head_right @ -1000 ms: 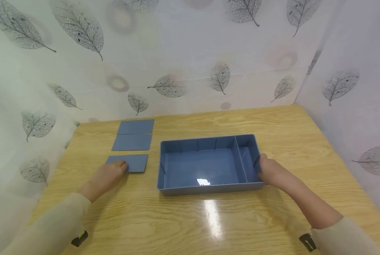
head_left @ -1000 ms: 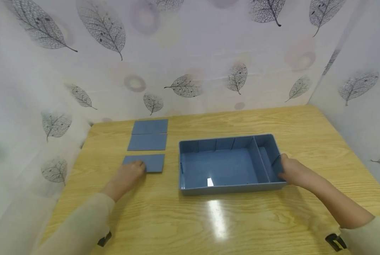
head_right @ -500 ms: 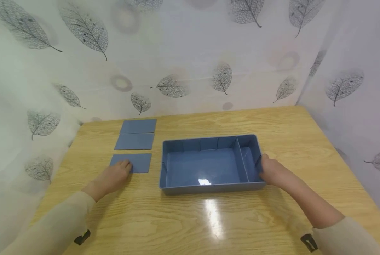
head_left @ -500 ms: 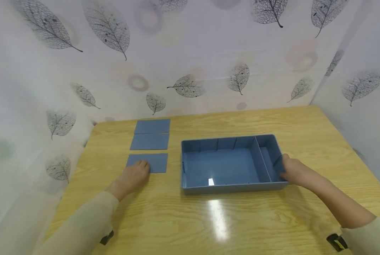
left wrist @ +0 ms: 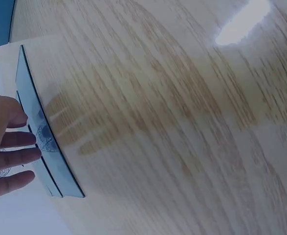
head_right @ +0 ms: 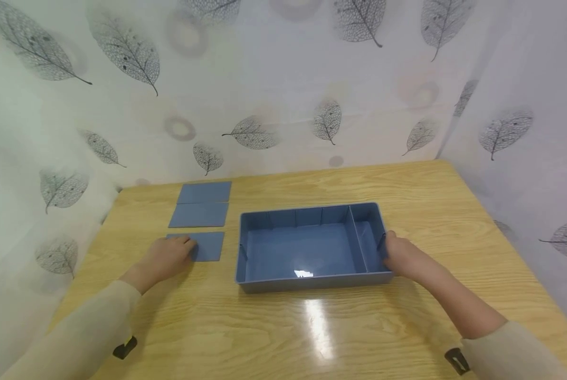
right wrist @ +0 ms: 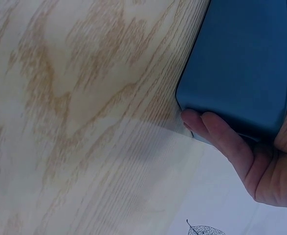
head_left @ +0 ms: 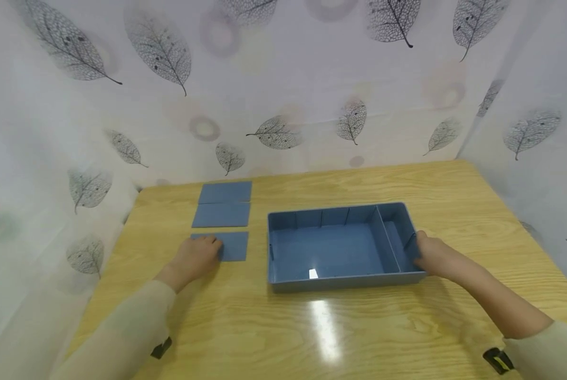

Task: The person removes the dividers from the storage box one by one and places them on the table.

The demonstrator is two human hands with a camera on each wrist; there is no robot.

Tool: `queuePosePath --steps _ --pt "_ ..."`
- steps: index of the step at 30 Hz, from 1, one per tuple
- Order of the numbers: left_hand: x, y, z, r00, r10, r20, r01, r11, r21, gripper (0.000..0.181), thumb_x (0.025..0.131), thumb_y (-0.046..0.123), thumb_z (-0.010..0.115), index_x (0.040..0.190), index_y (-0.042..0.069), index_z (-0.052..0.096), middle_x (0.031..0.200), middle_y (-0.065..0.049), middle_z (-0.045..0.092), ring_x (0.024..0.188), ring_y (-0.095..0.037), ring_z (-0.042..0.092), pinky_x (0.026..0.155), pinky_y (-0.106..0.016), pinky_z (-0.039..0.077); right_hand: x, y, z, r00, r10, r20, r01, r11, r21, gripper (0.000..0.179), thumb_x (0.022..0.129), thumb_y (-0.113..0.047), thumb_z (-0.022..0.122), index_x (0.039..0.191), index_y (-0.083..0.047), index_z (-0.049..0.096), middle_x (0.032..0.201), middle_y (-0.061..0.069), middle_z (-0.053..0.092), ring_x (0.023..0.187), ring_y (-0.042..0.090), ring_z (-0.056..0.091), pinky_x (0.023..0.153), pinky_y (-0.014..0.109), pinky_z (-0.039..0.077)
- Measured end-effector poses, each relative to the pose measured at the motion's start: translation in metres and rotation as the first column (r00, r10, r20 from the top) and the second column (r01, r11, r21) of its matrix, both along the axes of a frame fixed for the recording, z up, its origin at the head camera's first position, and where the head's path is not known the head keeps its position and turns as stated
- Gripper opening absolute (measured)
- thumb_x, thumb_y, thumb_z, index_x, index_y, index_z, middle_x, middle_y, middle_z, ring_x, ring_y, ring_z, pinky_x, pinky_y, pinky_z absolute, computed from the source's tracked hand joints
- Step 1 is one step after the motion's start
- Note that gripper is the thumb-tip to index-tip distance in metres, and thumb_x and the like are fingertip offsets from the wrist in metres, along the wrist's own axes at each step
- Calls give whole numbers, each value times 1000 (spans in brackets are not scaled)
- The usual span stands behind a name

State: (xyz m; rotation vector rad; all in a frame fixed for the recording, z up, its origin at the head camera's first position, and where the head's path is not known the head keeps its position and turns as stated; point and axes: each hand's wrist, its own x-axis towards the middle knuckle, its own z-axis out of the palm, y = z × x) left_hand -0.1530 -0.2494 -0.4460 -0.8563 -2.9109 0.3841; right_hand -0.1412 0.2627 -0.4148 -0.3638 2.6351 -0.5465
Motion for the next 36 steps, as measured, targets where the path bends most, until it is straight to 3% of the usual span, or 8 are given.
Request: queuePosePath --steps 5,13,19,23,28,32,36 --pt "0 1 7 989 -108 -103 110 994 10 11 76 15 70 80 8 62 67 -3 55 51 -16 51 42 -30 42 0 0 0 1000 1 1 -2 1000 11 42 84 4 59 105 22 28 76 25 55 60 23 58 53 35 49" --pt "-7 10 25 993 -110 -32 111 993 37 26 80 21 66 63 10 49 55 1 42 46 -9 34 37 -25 34 1 0 0 1000 7 -5 -7 1000 4 41 84 4 59 104 21 28 74 23 55 59 22 58 53 35 49" --pt "-5 25 40 995 -95 -6 95 991 92 17 81 22 63 70 10 59 59 2 50 45 -9 36 36 -23 32 1 1 -1 1000 1 -6 -1 1000 6 41 84 4 59 104 21 28 75 24 56 59 22 58 53 35 49" --pt "1 40 52 993 -113 14 111 987 113 14 82 23 63 75 11 66 61 2 53 45 -7 34 35 -20 24 1 1 -2 1000 -2 -3 2 1000 7 40 84 4 59 104 21 28 75 24 56 60 23 58 53 35 49" --pt "8 60 66 986 -165 -16 166 977 137 16 82 25 63 71 12 65 53 5 46 45 -6 25 36 -19 12 1 1 -1 1000 -2 3 2 1000 11 39 85 4 59 103 20 28 76 24 56 60 22 58 54 35 49" --pt "9 73 72 972 -224 -75 233 962 140 18 81 27 65 69 14 63 50 6 47 43 -5 24 36 -20 13 2 1 0 1000 -6 12 6 1000 15 40 85 3 59 104 20 28 74 22 55 59 22 58 54 35 49" --pt "9 85 82 967 -241 -77 249 962 111 23 82 27 64 63 15 56 48 8 38 44 -6 21 37 -22 13 3 1 0 1000 -4 11 4 1000 19 41 85 3 59 104 20 27 73 20 55 59 21 57 54 35 48"
